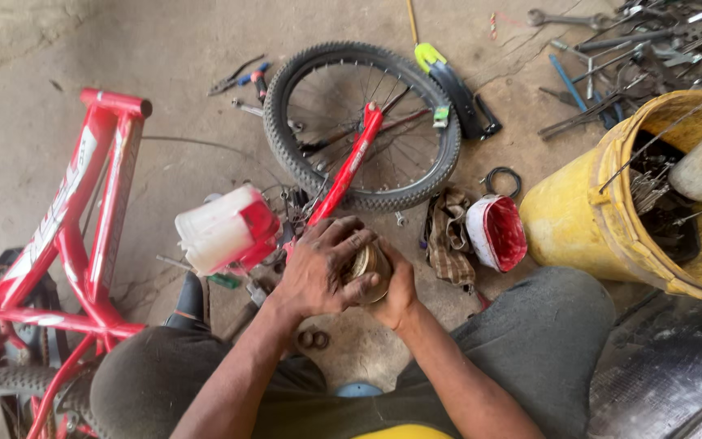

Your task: The person sits on the floor and handles small metal ball bearings, placing them into a bicycle headset cup. They then apply grease from a small container and insert the cup into the bicycle frame's head tube, adjusting the headset components by hand.

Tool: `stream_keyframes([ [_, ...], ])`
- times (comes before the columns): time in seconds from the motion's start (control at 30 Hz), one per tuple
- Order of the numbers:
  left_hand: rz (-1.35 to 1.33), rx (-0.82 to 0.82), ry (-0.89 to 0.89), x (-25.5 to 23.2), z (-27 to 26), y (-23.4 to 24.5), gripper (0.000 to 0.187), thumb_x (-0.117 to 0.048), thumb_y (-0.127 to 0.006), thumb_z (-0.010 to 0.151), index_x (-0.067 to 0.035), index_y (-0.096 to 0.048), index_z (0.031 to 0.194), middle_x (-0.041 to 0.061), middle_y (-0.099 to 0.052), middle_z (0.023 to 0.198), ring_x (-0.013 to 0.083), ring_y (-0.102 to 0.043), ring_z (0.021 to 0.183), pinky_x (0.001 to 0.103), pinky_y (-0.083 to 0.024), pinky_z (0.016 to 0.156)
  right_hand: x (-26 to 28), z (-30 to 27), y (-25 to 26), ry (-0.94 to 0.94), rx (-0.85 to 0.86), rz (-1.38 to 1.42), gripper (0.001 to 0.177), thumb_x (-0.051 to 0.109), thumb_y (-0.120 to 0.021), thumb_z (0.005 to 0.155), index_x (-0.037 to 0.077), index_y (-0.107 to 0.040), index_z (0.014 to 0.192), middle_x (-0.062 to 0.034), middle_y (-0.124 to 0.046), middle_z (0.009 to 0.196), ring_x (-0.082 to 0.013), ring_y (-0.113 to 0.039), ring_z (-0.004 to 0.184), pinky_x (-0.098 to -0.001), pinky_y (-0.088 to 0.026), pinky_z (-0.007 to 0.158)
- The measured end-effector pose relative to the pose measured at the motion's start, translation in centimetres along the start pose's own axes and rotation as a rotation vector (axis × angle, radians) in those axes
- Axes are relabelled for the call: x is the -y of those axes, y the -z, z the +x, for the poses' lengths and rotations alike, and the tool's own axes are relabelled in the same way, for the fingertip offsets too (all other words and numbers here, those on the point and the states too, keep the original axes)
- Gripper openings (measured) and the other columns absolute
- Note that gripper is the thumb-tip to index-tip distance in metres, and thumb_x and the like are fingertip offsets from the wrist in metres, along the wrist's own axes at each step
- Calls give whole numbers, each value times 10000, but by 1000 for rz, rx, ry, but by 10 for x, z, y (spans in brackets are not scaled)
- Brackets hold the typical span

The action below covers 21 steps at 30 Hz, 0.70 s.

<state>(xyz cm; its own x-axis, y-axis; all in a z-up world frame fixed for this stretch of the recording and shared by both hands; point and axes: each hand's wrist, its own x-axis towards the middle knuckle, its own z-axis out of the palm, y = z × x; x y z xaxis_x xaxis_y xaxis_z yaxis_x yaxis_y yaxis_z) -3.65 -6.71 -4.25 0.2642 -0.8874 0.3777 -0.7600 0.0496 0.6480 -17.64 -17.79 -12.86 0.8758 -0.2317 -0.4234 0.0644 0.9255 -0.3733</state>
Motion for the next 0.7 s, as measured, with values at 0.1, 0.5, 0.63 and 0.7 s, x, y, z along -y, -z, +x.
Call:
stream_keyframes([
  [0.1,-77,-52,225,4,4,-2,694,-449,-699,808,-99,-592,1398,198,-623,1366,386,-655,1153,482,-512,1012,0,15,5,199,82,-108,668,594,-546,1001,74,-518,1420,-124,-641,1228,-244,-650,1072,-450,-613,845],
  [0.5,-28,-147,516,7,-14,-22,831,-519,-721,798,-22,-539,1439,217,-657,1246,373,-692,1114,463,-558,959,2,9,2,179,-45,-303,776,669,-514,912,102,-504,1441,-134,-653,1246,-269,-667,1087,-436,-618,825],
  [0.63,33,-16,398,6,-7,-13,915,-568,-780,779,-22,-503,1460,237,-597,1331,425,-639,1167,502,-527,966,15,8,1,34,-96,-251,755,656,-456,925,106,-522,1438,-104,-658,1241,-240,-674,1122,-441,-634,879],
  [0.7,-4,2,420,6,-1,-9,959,-556,-801,766,-35,-471,1501,240,-572,1366,435,-617,1203,509,-511,993,15,14,4,94,-60,-229,770,678,-473,956,88,-538,1445,-134,-648,1251,-257,-661,1104,-440,-626,878],
])
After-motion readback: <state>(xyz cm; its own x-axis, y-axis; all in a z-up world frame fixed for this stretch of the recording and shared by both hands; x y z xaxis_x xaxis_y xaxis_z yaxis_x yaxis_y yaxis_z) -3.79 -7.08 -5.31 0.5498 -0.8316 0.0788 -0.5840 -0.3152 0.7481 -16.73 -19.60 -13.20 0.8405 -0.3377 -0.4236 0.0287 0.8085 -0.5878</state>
